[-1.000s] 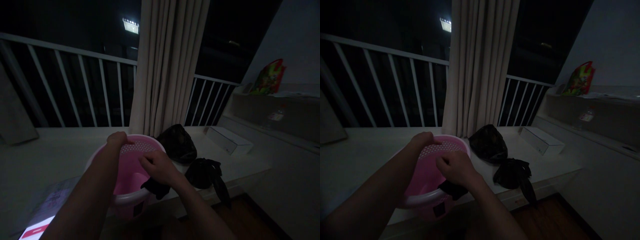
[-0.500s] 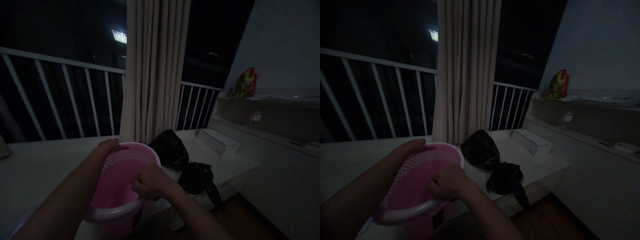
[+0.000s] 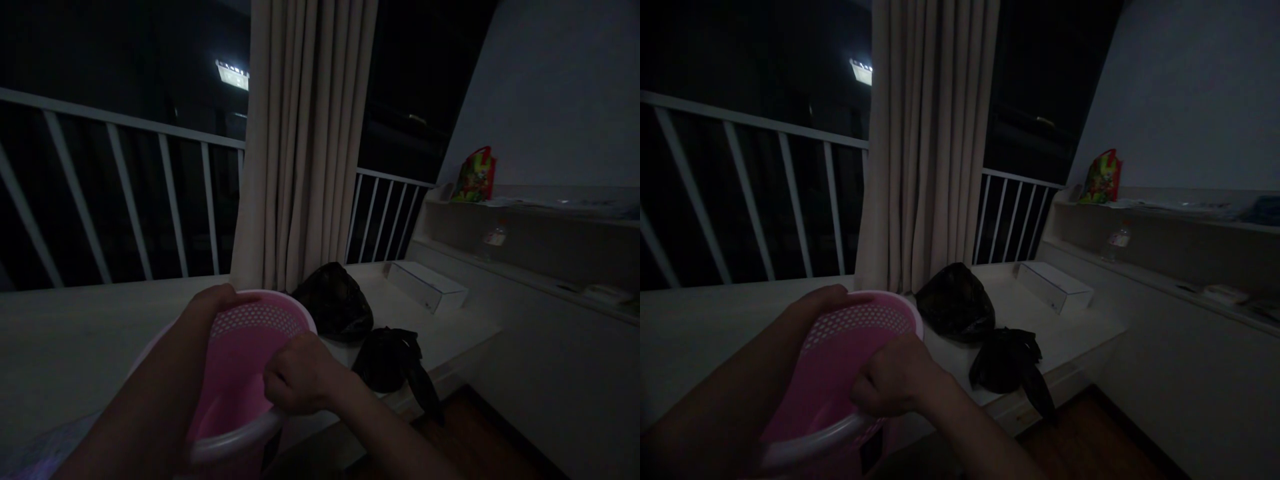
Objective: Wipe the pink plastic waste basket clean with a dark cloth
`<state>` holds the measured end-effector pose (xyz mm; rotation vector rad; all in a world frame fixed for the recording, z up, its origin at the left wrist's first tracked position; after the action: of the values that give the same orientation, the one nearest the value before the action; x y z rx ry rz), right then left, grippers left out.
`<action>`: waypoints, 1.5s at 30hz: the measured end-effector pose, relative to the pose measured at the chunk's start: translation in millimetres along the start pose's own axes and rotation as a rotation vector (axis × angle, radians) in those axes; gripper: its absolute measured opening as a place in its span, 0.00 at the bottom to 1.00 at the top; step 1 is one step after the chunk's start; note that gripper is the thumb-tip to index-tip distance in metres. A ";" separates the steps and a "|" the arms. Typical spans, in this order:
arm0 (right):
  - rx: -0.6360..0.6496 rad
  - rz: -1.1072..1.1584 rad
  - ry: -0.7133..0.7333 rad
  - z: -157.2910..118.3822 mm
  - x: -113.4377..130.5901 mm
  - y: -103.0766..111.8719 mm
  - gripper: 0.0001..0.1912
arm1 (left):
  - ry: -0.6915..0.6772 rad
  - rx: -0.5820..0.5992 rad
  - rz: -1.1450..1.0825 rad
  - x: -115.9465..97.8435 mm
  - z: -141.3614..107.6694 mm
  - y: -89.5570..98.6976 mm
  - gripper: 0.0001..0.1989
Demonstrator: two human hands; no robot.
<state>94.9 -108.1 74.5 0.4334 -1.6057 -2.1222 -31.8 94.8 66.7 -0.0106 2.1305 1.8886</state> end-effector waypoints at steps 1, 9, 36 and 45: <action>0.006 -0.003 0.003 -0.8 0.9 0.0 0.17 | 0.000 -0.001 0.012 -0.6 -0.2 -0.3 0.49; -0.006 -0.001 0.011 -6.0 10.0 -0.8 0.16 | -0.009 -0.063 0.079 4.1 12.4 -10.2 0.49; -0.291 0.041 0.162 -24.1 16.6 -12.9 0.09 | 0.007 -0.131 0.092 0.4 3.5 -7.2 0.46; -0.423 0.099 0.126 -22.7 9.9 -14.2 0.10 | 0.018 -0.164 0.099 2.4 8.2 -8.3 0.44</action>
<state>95.5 -128.7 54.8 0.3309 -1.0476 -2.2304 -30.7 102.1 57.4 0.0446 2.0158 2.1225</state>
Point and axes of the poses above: each hand's wrist, its own z-axis towards the middle knuckle, its own y-axis out of the back of the hand, x = y × z, the point moved 4 cm from there along z, towards the middle knuckle, and after that the axes turned 7 degrees about -x, right-handed, at the moved point
